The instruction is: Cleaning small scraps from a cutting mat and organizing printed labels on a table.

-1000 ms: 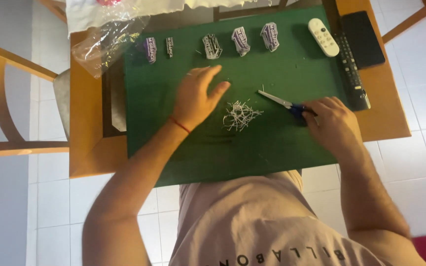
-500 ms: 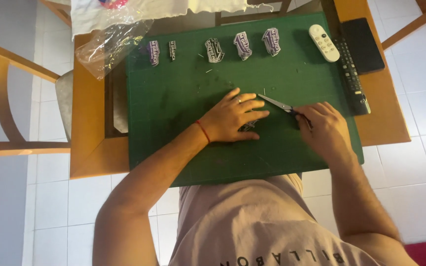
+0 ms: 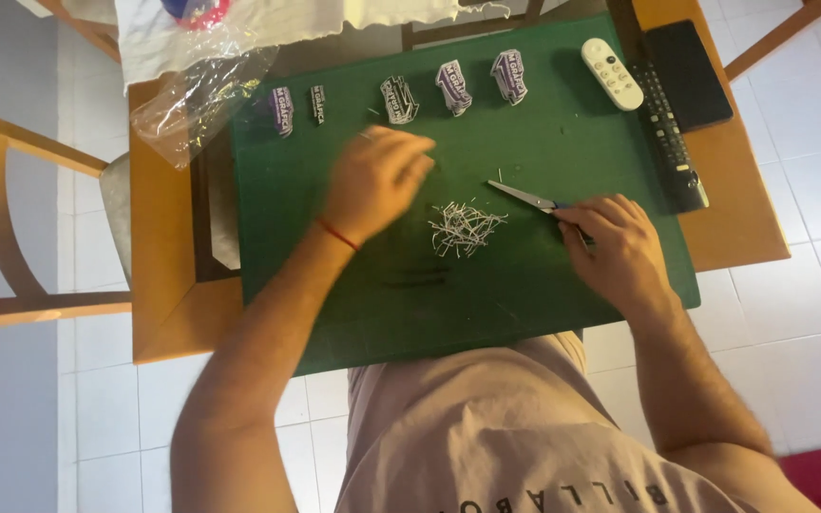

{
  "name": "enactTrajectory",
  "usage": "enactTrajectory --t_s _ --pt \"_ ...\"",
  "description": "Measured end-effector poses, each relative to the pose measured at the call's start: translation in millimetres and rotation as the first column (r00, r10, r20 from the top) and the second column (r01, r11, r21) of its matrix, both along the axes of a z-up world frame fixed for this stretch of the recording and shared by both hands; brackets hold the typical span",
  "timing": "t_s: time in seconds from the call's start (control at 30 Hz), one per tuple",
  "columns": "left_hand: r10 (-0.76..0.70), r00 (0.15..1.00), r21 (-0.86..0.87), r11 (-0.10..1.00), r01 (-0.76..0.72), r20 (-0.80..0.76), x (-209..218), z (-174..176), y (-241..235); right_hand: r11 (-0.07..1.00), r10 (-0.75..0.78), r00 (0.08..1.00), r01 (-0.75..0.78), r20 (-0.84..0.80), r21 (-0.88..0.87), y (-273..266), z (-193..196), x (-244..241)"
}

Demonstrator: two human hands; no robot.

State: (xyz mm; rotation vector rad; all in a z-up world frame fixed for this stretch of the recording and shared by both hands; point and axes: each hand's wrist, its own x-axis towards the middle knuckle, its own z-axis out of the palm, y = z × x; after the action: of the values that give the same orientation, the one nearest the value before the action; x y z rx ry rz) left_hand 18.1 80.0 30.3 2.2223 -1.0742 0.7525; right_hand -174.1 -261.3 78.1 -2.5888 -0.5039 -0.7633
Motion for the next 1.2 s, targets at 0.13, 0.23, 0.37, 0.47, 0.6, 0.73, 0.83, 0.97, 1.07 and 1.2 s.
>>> enactTrajectory --t_s 0.13,0.23,0.37,0.47,0.6,0.73,0.83,0.97,1.07,1.2 --pt "0.181 0.983 0.019 0.983 -0.182 0.026 36.6 14.0 54.8 1.000 0.010 1.000 -0.010 -0.001 0.025 -2.1 0.7 -5.4" --pt "0.264 0.965 0.056 0.963 -0.263 -0.007 44.5 65.4 86.5 0.999 0.035 0.997 -0.033 -0.064 0.037 -6.0 -0.3 -5.9" --pt "0.309 0.938 0.295 0.921 -0.253 -0.160 66.0 59.1 100.9 0.999 0.035 0.999 -0.034 -0.040 0.020 -7.9 -9.3 -5.7" --pt "0.346 0.930 0.401 0.875 -0.272 -0.123 82.9 46.0 91.4 0.999 0.035 0.999 -0.035 -0.012 0.027 -7.1 -12.4 -3.3" --pt "0.574 0.798 0.367 0.793 -0.486 -0.184 94.4 9.5 41.1 1.000 0.024 0.999 -0.024 0.030 -0.001 -5.6 -18.6 -2.7" --pt "0.726 0.513 0.537 0.686 -0.491 -0.458 73.5 38.5 -33.5 1.000 0.027 0.999 -0.027 0.017 0.005 -6.1 -26.5 -2.3" --pt "0.815 0.434 0.586 0.578 -0.568 -0.383 81.0 24.0 -62.6 0.999 0.026 1.000 -0.026 -0.013 0.033 -6.6 -25.7 -0.3" --pt "0.798 0.465 0.478 0.602 -0.639 -0.383 96.9 -2.8 -66.8 0.999 0.038 0.999 -0.038 0.011 0.025 -5.5 -23.2 -1.1" --pt "0.782 0.384 0.535 0.619 -0.576 -0.491 100.1 13.8 -64.3 0.999 0.034 0.999 -0.034 0.001 0.024 -4.8 -24.4 -1.4" --pt "0.725 0.283 0.568 0.676 -0.470 -0.628 105.1 31.5 -59.2 0.999 0.042 0.999 -0.042 -0.012 0.024 -5.2 -22.4 -0.5"
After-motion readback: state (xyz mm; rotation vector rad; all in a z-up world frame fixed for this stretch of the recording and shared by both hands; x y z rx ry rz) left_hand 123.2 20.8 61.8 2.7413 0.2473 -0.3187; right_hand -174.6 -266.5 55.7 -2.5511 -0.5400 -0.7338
